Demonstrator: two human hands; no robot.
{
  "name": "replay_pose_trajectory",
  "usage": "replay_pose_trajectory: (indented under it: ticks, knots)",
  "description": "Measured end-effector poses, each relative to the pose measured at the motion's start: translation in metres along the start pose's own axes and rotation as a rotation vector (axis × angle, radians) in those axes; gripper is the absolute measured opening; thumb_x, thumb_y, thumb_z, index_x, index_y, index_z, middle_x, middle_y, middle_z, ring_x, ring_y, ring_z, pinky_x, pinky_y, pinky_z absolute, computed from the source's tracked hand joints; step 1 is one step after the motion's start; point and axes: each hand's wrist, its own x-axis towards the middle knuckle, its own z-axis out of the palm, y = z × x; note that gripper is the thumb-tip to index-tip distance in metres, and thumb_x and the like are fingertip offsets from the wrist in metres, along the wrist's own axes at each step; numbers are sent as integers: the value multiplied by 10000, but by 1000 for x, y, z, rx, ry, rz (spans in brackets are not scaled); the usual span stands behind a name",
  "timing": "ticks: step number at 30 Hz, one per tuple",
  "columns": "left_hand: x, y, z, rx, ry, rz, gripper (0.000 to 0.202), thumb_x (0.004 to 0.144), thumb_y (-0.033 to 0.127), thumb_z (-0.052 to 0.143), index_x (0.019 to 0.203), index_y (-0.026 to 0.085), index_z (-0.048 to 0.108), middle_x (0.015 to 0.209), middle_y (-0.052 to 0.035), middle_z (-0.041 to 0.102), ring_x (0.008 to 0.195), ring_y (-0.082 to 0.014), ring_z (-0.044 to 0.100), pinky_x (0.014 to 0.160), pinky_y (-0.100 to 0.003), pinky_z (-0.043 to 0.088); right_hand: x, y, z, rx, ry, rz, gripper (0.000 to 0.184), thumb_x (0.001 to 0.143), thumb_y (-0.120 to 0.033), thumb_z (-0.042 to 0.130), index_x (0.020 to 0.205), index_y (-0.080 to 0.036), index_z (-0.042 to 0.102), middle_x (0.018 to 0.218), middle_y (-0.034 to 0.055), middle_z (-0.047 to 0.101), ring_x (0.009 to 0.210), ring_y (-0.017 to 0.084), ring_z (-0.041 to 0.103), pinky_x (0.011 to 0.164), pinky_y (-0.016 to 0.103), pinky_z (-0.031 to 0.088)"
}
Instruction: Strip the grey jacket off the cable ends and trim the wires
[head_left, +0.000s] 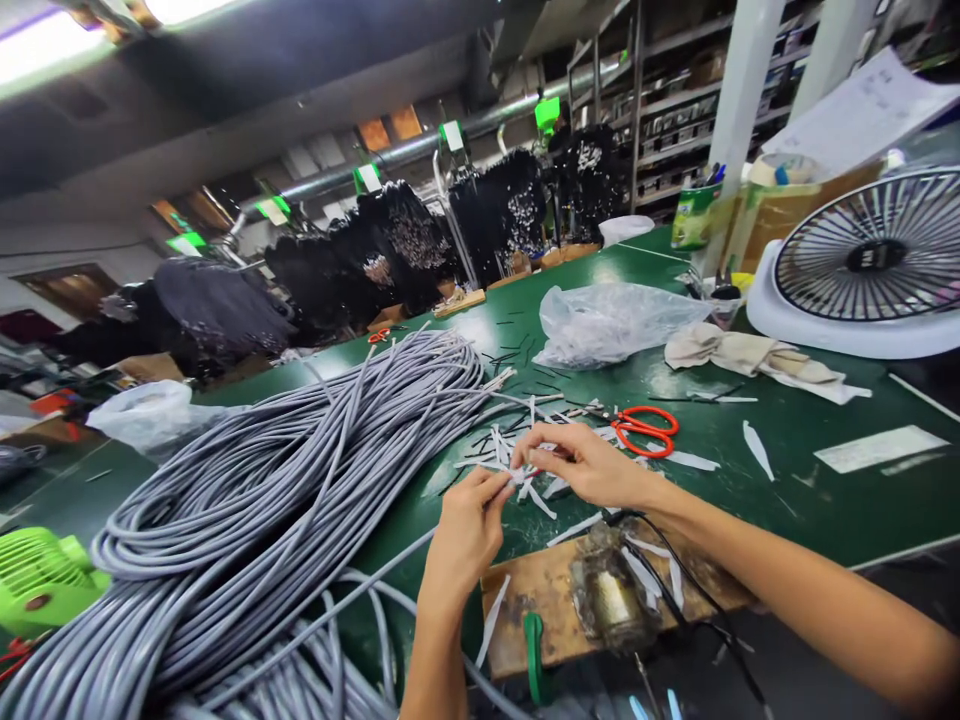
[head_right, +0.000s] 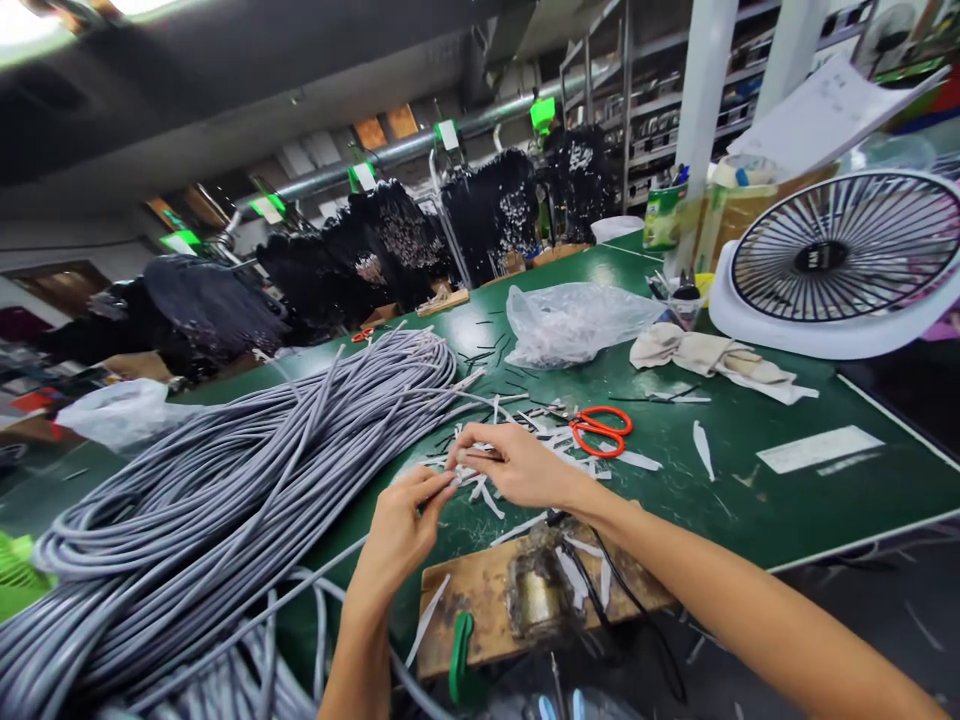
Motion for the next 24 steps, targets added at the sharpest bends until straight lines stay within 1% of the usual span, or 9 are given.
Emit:
replay_pose_trajectory:
  ticks: [2, 5, 9, 12, 15, 17, 19, 22, 24]
  knots:
    - [-2, 2, -2, -12, -92, 28, 249, 836, 136, 434, 861, 189, 676, 738, -41, 601, 662, -138, 555, 633, -248, 416, 2, 0, 3, -3, -129, 13, 155, 864, -182, 380, 771, -158, 502, 662, -15, 523, 597, 85, 441, 581, 199, 346]
    - [-8, 3, -8, -102, -160, 78, 237, 830, 128, 454, 898, 195, 670, 762, -37, 608, 682, -130, 555, 631, -232, 409, 6, 5, 6, -94, -124, -6, 129, 816, -122, 402, 712, -165, 466, 572, -52, 413, 533, 73, 368, 528, 185, 307]
    - [-16, 1, -19, -300, -94, 106, 179, 806, 175, 517, 872, 180, 684, 698, -34, 598, 637, -124, 530, 583, -222, 390, 14, 14, 9, -140, -101, -132, 136, 770, -90, 402, 676, -162, 468, 580, -48, 391, 540, 71, 339, 525, 185, 287]
    - [-18, -2, -24, -459, -15, 56, 169, 790, 234, 544, 807, 160, 695, 641, -34, 577, 599, -124, 499, 550, -229, 365, 16, 17, 9, -144, -86, -196, 124, 767, -122, 424, 658, -160, 468, 581, -45, 405, 528, 67, 326, 507, 187, 270]
    - [-15, -6, -21, -602, 69, -150, 209, 771, 304, 561, 770, 137, 687, 626, -30, 560, 555, -104, 463, 494, -211, 337, 13, 21, 7, -101, -63, -69, 144, 825, -185, 382, 725, -163, 484, 562, -45, 478, 512, 68, 401, 508, 179, 312]
    - [-11, -7, -17, -697, 100, -324, 248, 741, 347, 590, 836, 129, 663, 632, -18, 553, 482, -68, 410, 427, -184, 295, 8, 28, 3, -148, -36, 91, 176, 859, -226, 349, 816, -158, 505, 622, -20, 583, 558, 80, 501, 542, 180, 369]
    - [-7, -6, -14, -797, 136, -432, 331, 697, 365, 632, 944, 146, 603, 686, -9, 569, 426, -31, 360, 387, -157, 262, -2, 36, -1, -289, 1, 216, 146, 821, -248, 439, 840, -147, 544, 718, 16, 646, 634, 102, 568, 582, 191, 406]
    - [-3, -3, -12, -917, 238, -469, 410, 652, 353, 671, 989, 191, 504, 760, 2, 582, 402, -4, 355, 373, -128, 262, -22, 43, -11, -441, 18, 299, 170, 687, -260, 612, 817, -150, 617, 775, 31, 669, 684, 138, 602, 622, 209, 432]
    - [-3, -2, -12, -933, 285, -453, 392, 654, 346, 669, 967, 203, 481, 726, 20, 568, 405, -5, 368, 376, -120, 270, -35, 45, -23, -567, 49, 351, 222, 693, -251, 606, 892, -157, 636, 862, 45, 673, 772, 157, 609, 702, 224, 437]
